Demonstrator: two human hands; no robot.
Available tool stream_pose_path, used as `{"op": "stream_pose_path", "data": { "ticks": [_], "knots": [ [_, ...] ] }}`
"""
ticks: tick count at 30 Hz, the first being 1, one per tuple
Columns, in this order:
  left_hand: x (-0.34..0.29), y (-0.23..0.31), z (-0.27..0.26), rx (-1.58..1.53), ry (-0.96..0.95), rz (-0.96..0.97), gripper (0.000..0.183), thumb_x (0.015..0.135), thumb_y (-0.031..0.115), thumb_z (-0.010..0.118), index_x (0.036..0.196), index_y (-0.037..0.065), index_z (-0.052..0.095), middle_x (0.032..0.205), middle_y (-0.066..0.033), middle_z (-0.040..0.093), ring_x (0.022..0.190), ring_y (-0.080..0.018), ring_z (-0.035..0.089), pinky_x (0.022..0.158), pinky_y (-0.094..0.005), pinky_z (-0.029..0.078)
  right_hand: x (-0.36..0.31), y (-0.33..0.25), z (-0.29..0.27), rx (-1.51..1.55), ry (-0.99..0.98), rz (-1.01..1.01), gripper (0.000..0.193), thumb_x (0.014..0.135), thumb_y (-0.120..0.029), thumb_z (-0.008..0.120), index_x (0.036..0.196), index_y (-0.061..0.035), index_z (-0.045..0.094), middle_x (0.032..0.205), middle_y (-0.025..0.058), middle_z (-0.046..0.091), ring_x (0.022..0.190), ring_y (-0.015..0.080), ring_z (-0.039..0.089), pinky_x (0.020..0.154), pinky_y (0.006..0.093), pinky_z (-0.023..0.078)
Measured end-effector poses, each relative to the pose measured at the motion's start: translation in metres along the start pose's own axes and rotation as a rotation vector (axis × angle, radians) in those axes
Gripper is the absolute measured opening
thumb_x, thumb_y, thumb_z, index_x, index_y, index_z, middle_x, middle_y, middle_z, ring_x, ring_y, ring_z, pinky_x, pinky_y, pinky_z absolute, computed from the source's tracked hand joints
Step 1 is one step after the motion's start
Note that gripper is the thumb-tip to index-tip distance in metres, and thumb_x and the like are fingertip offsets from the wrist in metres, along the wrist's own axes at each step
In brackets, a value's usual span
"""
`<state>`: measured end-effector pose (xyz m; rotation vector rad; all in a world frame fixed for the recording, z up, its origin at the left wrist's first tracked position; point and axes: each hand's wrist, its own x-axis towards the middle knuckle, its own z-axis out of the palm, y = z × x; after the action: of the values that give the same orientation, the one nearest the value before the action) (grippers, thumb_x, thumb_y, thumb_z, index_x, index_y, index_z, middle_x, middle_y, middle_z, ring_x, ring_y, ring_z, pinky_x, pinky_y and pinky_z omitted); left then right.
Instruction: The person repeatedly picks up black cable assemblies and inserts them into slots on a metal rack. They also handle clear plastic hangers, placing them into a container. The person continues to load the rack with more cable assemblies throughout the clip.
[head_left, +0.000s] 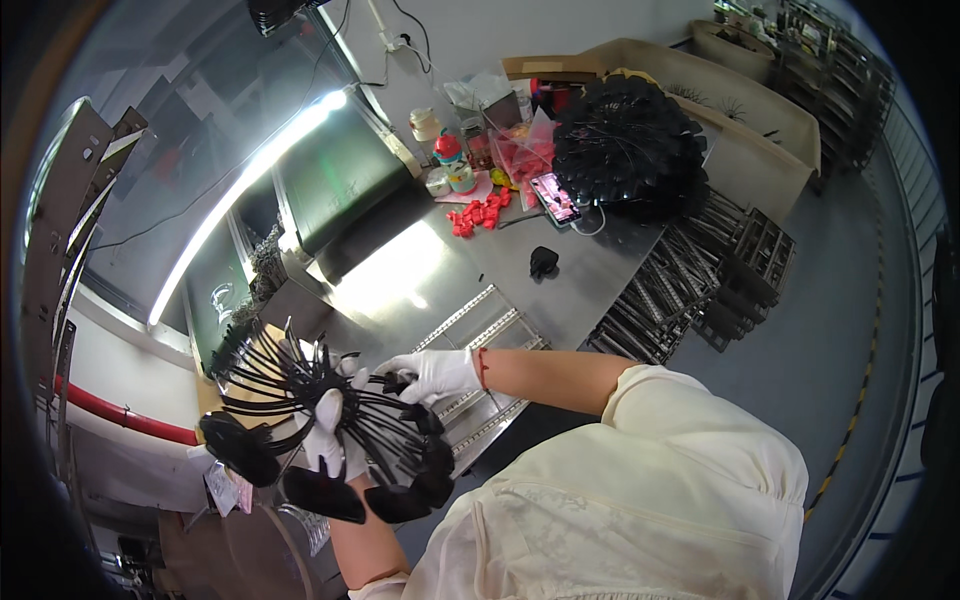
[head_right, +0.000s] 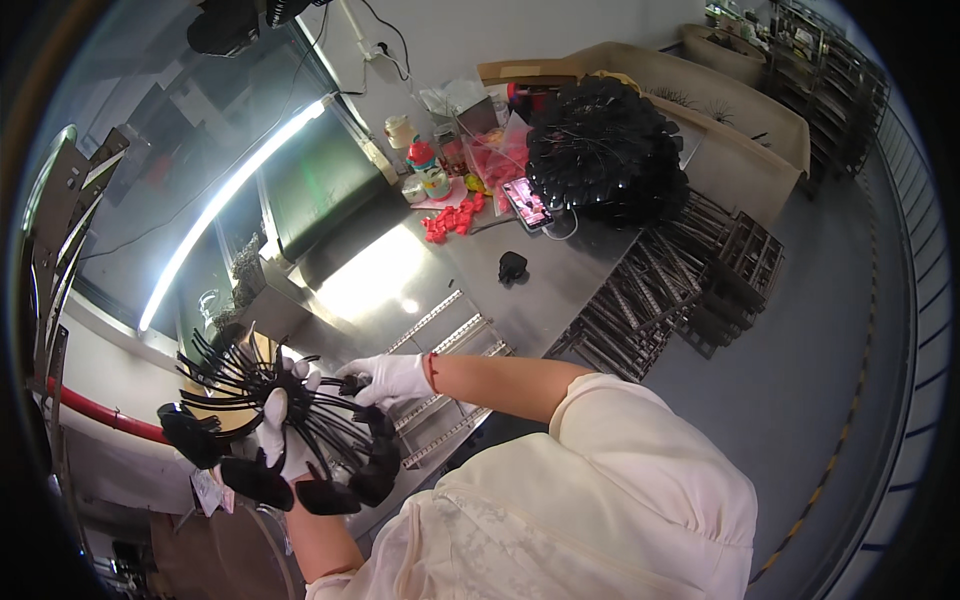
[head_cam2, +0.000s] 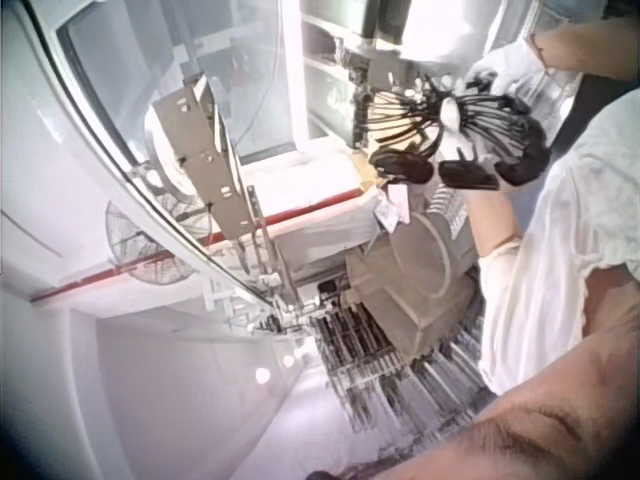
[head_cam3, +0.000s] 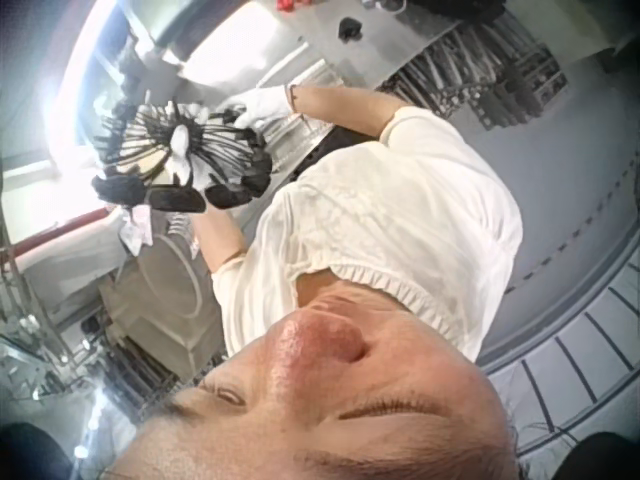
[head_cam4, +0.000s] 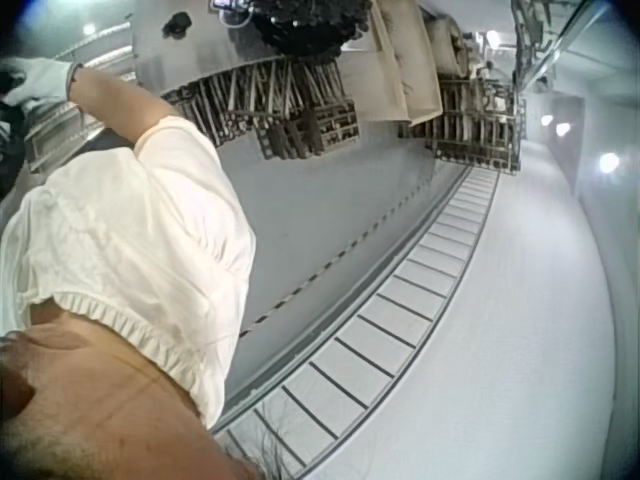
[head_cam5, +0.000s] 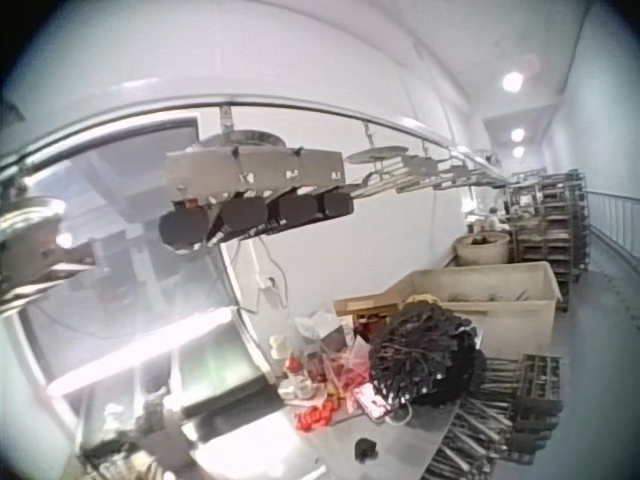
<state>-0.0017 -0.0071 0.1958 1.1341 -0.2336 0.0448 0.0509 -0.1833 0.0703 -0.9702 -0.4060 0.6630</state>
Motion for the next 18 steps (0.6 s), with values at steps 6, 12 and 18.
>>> {"op": "stream_pose_path", "data": {
  "ticks": [6, 12, 18],
  "knots": [
    [0.009, -0.021, 0.007, -0.08, -0.086, -0.226, 0.053, 0.09, 0.024, 0.078, 0.13, -0.002, 0.056, 0.117, -0.0122, 0.065, 0.107, -0.0284, 0.066, 0.095, -0.0437, 0.057, 0.005, 0.023, -0.005, -1.43, 0.632, -0.666, 0.023, 0.082, -0.011, 0.068, 0.103, -0.0053, 0.06, 0.093, 0.016, 0.059, 0.086, 0.0386, 0.063, 0.075, 0.0451, 0.056],
    [0.03, 0.013, -0.014, -0.145, -0.285, -0.182, 0.056, 0.094, 0.022, 0.073, 0.137, -0.006, 0.05, 0.12, -0.0129, 0.064, 0.114, -0.0289, 0.064, 0.096, -0.0349, 0.057, -0.037, 0.011, -0.007, -0.802, 0.504, -0.196, 0.029, 0.087, -0.011, 0.076, 0.114, -0.0077, 0.064, 0.106, 0.0094, 0.067, 0.093, 0.0233, 0.069, 0.074, 0.0355, 0.059],
    [0.023, -0.036, 0.019, -0.12, -0.213, 0.166, 0.06, 0.087, 0.0, 0.076, 0.142, 0.003, 0.051, 0.119, -0.0126, 0.065, 0.109, -0.0287, 0.066, 0.093, -0.045, 0.06, -0.014, 0.024, -0.013, -0.003, 0.127, -0.087, 0.035, 0.095, -0.004, 0.067, 0.13, -0.0039, 0.061, 0.103, 0.0055, 0.069, 0.093, 0.014, 0.066, 0.077, 0.0318, 0.056]
  ]
}}
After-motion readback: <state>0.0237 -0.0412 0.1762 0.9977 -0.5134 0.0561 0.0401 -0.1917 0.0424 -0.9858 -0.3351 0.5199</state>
